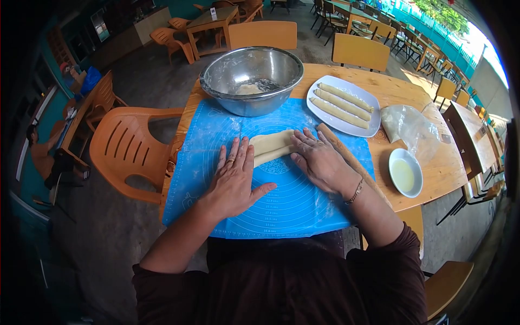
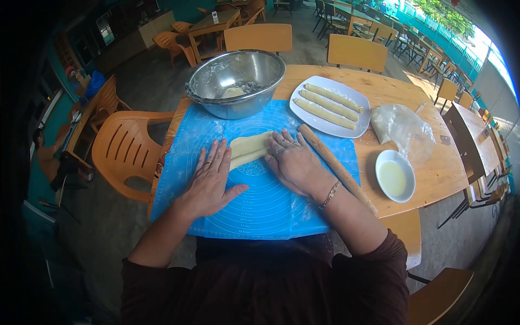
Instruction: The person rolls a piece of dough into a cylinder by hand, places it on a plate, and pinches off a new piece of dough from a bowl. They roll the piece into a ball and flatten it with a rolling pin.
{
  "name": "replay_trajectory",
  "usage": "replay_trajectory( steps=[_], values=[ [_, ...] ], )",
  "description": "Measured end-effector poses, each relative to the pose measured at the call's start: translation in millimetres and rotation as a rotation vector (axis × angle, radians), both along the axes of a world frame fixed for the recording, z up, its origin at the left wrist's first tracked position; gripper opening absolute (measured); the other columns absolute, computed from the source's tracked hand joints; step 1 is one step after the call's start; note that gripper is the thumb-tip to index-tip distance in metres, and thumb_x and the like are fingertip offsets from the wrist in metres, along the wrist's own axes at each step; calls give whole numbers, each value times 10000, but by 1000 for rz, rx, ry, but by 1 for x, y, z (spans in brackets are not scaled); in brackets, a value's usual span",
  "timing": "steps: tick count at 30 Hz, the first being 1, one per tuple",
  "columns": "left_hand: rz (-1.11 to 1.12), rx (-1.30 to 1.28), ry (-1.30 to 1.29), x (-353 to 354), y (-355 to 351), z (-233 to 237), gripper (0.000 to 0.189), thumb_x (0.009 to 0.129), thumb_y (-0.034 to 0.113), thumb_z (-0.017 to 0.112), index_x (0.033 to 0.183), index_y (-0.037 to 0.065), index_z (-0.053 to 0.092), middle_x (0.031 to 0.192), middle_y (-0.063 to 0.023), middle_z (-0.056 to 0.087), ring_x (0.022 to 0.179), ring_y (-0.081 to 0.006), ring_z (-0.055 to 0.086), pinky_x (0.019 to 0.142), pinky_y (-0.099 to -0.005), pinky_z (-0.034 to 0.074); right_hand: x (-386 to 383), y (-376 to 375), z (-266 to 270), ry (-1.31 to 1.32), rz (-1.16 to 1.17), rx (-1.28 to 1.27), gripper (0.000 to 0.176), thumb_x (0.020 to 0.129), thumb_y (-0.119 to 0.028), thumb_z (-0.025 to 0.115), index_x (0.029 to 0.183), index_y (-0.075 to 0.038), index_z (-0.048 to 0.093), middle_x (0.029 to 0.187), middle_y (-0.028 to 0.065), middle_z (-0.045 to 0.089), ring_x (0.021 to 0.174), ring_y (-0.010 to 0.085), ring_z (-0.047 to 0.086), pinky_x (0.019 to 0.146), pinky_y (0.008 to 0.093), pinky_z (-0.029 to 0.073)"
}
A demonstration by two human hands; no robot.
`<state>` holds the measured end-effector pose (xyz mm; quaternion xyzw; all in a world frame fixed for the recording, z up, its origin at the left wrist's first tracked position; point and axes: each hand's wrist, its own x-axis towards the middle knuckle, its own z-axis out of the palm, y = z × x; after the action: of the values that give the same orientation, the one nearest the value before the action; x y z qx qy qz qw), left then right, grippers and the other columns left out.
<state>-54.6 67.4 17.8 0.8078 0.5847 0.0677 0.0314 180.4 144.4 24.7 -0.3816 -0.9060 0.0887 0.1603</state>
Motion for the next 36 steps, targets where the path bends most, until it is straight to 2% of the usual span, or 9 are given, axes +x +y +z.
replay_trajectory(
  steps=[5, 11, 15, 19, 23, 25, 30, 36],
  values=[
    [-119, 19, 2, 17, -31, 4, 1072, 916, 678, 463, 1471, -185, 152, 1555, -369, 144, 1491, -459, 72, 1207, -556, 45, 5, -24, 1, -58, 29, 71, 487, 998, -270, 490, 1365, 49, 505, 1460, 232, 461, 1422, 376, 354, 1182, 527, 245],
    [-50, -28, 57, 14, -10, -5, 1079, 918, 691, 443, 1471, -187, 144, 1556, -375, 127, 1490, -459, 77, 1207, -556, 35, -8, -12, -16, -72, -10, 159, 516, 1003, -297, 462, 1386, 49, 483, 1460, 236, 460, 1423, 394, 347, 1179, 551, 231],
    [-38, -56, 82, 5, 12, -1, 1070, 924, 707, 406, 1475, -178, 165, 1558, -349, 178, 1496, -437, 84, 1210, -544, 27, -18, 9, -9, -110, -27, 97, 535, 1006, -316, 443, 1391, 53, 475, 1460, 243, 458, 1425, 427, 327, 1174, 568, 230],
    [13, -71, -30, -7, 25, 9, 987, 956, 667, 388, 1473, -158, 227, 1551, -331, 231, 1494, -421, 125, 1214, -532, 61, -20, 11, 1, -93, -49, 83, 517, 1005, -297, 440, 1380, 55, 488, 1454, 247, 464, 1428, 433, 318, 1176, 564, 232],
    [-2, 1, -48, -6, 5, 18, 951, 964, 638, 408, 1461, -159, 262, 1536, -328, 272, 1484, -427, 167, 1212, -533, 91, -8, -6, 6, -64, -26, 96, 488, 995, -251, 507, 1393, 31, 488, 1480, 212, 449, 1446, 411, 289, 1191, 547, 206],
    [-110, -14, 37, 6, -12, 19, 947, 957, 625, 447, 1444, -171, 287, 1521, -340, 292, 1473, -439, 196, 1207, -542, 107, -3, -17, 7, -149, 15, 93, 492, 987, -236, 519, 1398, 32, 482, 1487, 217, 436, 1446, 402, 295, 1198, 536, 197],
    [-83, 30, 61, 12, -6, -2, 1022, 940, 641, 468, 1460, -191, 183, 1526, -374, 234, 1482, -438, 162, 1209, -545, 82, -10, -10, -13, -143, 5, 157, 520, 992, -264, 453, 1397, 61, 464, 1484, 236, 431, 1433, 428, 313, 1178, 555, 236],
    [-3, -62, 59, 0, 30, 6, 1016, 942, 660, 435, 1479, -165, 183, 1545, -349, 221, 1494, -415, 135, 1214, -534, 57, -22, 19, -3, -146, -11, 98, 513, 983, -244, 455, 1390, 67, 468, 1483, 243, 429, 1427, 446, 314, 1168, 571, 252]
  ],
)
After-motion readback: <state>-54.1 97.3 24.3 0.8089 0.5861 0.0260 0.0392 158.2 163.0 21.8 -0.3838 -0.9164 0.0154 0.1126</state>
